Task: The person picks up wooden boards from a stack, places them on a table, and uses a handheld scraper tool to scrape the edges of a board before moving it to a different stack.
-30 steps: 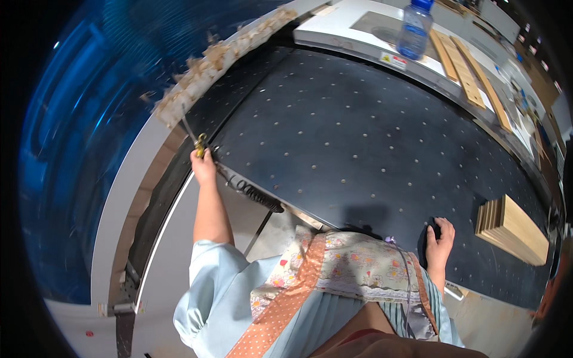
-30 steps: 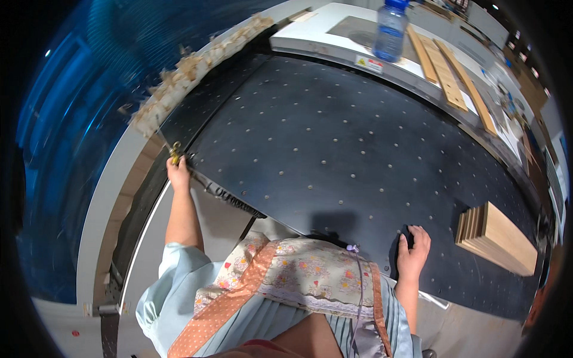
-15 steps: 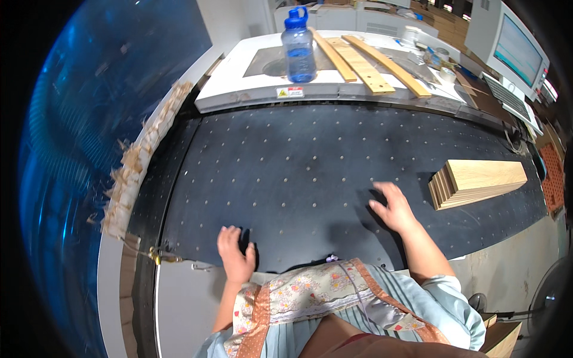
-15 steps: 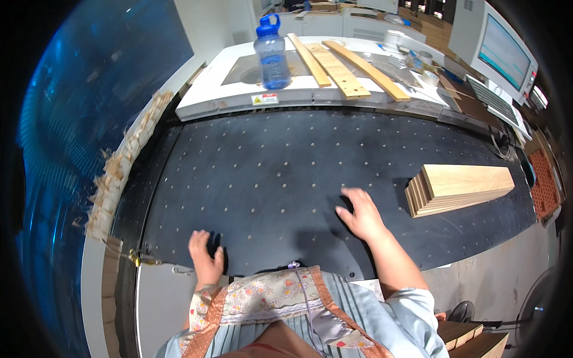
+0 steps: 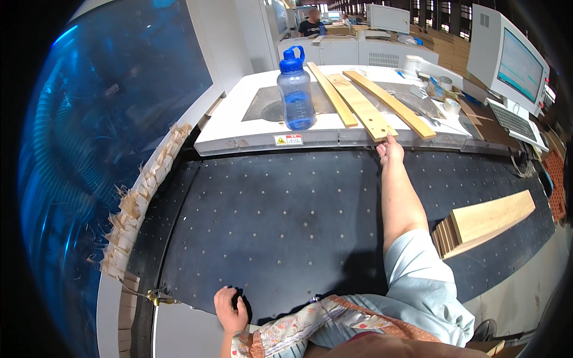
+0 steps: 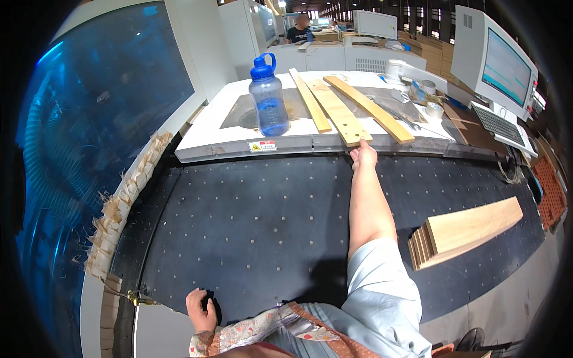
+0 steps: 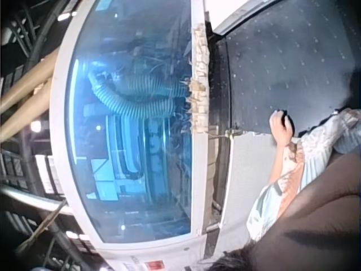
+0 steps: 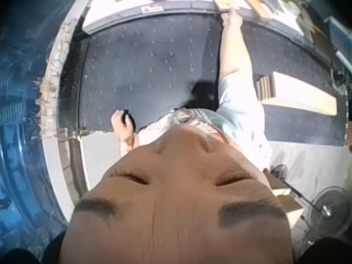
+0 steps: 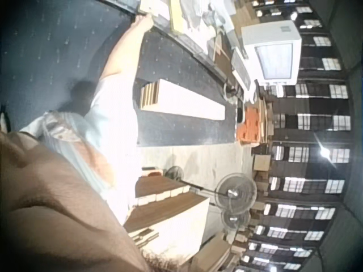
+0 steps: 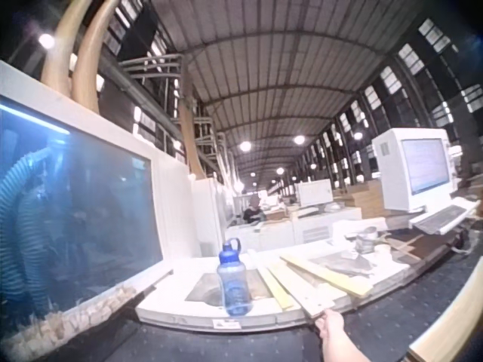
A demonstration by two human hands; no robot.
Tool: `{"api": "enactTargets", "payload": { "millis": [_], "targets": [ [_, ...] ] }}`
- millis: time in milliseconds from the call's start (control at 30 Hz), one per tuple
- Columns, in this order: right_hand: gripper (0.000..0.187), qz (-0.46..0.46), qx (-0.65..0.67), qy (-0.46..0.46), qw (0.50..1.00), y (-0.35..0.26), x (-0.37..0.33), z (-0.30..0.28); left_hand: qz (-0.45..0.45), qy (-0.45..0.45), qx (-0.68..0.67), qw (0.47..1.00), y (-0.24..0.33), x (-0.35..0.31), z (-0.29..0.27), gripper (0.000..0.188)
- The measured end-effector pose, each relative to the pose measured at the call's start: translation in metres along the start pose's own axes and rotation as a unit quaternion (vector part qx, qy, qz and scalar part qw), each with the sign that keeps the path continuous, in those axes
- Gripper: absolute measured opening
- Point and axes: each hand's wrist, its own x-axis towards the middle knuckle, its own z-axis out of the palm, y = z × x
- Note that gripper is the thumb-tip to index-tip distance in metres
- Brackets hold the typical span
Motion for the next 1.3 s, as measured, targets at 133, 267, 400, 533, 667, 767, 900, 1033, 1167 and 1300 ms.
{"api": "enactTargets", "payload": {
  "millis": [133,267,400,533,667,767,900,1033,1167,1300],
  "targets": [
    [0.030,0.026,0.182,-0.016,0.983,0.006,0.014,0.016,-0.005,0.002,-0.001,1.000,0.002,0.001,0.000,0.018],
    [0.031,-0.012,0.156,-0.044,0.987,0.002,0.014,0.013,-0.005,0.006,0.007,1.000,0.003,0.003,0.003,0.016],
    [0.030,-0.074,0.101,-0.064,0.990,0.015,-0.016,0.003,-0.016,0.001,0.014,1.000,0.004,0.000,0.002,0.013],
    [0.035,-0.028,0.217,-0.095,0.971,0.013,-0.037,-0.004,-0.002,-0.008,0.011,1.000,0.001,0.000,0.001,0.012],
    [0.033,-0.046,0.330,-0.104,0.937,0.016,-0.039,-0.026,0.017,-0.006,0.000,1.000,-0.002,0.001,0.005,0.011],
    [0.039,-0.011,0.217,-0.196,0.956,0.030,-0.068,-0.045,0.022,-0.004,-0.006,1.000,-0.002,0.000,0.005,0.010],
    [0.038,0.111,-0.139,-0.302,0.937,0.035,-0.146,-0.065,0.026,-0.008,-0.010,1.000,-0.007,-0.005,0.001,0.010],
    [0.029,0.128,-0.251,-0.435,0.855,0.014,-0.201,-0.114,0.045,-0.007,-0.034,0.998,-0.004,-0.001,0.003,0.011],
    [0.017,0.020,-0.299,-0.427,0.853,-0.008,-0.253,-0.163,0.042,-0.003,-0.019,0.999,-0.002,-0.002,0.004,0.012],
    [0.015,-0.052,-0.315,-0.347,0.882,0.007,-0.260,-0.211,0.058,-0.033,0.013,0.998,-0.001,0.004,0.004,0.016]
  ]
}}
